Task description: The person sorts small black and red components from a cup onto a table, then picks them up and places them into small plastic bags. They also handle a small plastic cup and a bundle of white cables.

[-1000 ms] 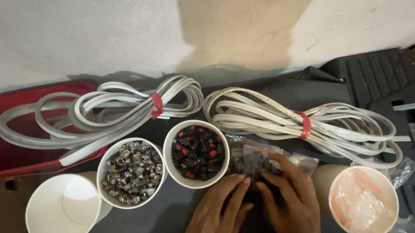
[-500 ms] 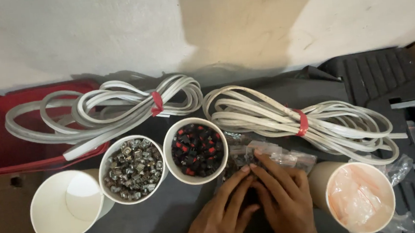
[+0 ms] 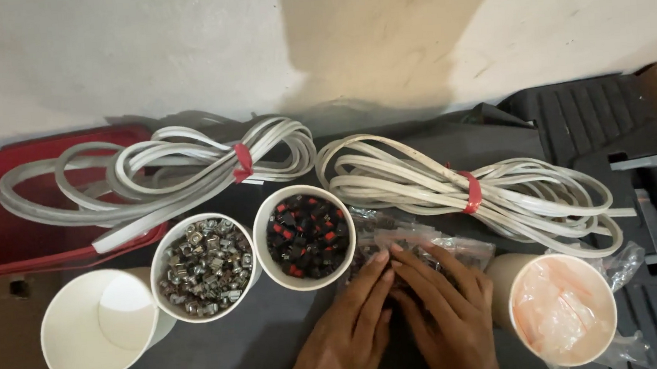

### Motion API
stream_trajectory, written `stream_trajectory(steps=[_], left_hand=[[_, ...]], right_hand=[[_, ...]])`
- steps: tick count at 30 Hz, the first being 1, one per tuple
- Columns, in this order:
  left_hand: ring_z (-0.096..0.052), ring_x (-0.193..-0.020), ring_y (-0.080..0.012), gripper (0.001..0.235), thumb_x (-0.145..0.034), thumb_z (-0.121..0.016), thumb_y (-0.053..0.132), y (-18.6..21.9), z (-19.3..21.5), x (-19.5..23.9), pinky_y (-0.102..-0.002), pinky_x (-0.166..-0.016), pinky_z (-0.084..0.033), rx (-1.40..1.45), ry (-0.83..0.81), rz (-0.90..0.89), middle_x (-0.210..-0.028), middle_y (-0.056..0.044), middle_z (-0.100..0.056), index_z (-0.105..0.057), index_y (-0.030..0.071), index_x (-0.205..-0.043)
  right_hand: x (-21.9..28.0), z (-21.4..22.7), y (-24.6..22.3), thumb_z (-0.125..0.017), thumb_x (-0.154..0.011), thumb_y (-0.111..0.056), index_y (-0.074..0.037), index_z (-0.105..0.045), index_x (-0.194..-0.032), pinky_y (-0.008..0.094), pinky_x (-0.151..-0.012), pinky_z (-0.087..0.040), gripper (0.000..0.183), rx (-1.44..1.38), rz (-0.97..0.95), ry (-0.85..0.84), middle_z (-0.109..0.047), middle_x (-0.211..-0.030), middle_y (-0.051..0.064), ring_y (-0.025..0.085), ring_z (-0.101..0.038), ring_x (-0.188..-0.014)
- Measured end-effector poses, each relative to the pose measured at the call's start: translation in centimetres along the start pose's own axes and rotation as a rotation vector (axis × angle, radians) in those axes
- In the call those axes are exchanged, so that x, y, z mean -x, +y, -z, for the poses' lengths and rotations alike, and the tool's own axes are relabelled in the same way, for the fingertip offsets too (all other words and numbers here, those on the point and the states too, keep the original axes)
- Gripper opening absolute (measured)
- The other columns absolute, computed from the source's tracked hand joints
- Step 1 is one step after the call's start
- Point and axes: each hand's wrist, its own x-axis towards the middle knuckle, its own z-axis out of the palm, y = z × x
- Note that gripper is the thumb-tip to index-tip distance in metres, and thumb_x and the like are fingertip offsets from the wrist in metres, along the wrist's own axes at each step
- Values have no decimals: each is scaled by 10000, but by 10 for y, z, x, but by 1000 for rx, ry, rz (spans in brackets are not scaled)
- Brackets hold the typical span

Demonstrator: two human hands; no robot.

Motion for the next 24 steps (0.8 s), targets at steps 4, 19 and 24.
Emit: stream_trajectory(steps=[4, 19, 24], left_hand=[[-477, -1461, -415, 435, -1072, -478, 24, -6, 0, -2, -484, -1207, -413, 109, -113, 6, -1555, -293, -437, -410, -99, -1484], [-461, -1466, -404, 423, -1077, -427, 27, -9, -7, 8, -476, -1236, -368, 147, -42, 28, -1561, -278, -430, -415, -113, -1476], [-566, -1385, -410, 349, -1110, -378, 37, 14, 38, 11, -475, -1228, -479, 222, 242, -94, -1466, -299, -510, -500, -144, -1383]], right_hand=[[7, 0, 4, -715, -965, -238, -173, -710, -1278, 394, -1037, -436, 319, -31, 1, 9, -615, -1471, 82, 267, -633, -1304], [10, 3, -2, -671, -979, -49, -66, -706, -1201, 463, -1153, -458, 225, -213, 2, 10, -645, -1398, 135, 357, -616, -1318], [6, 21, -41, -666, -1032, -68, -117, -611, -1346, 604, -1268, -297, 323, -115, 37, 23, -543, -1538, 125, 386, -501, -1488]])
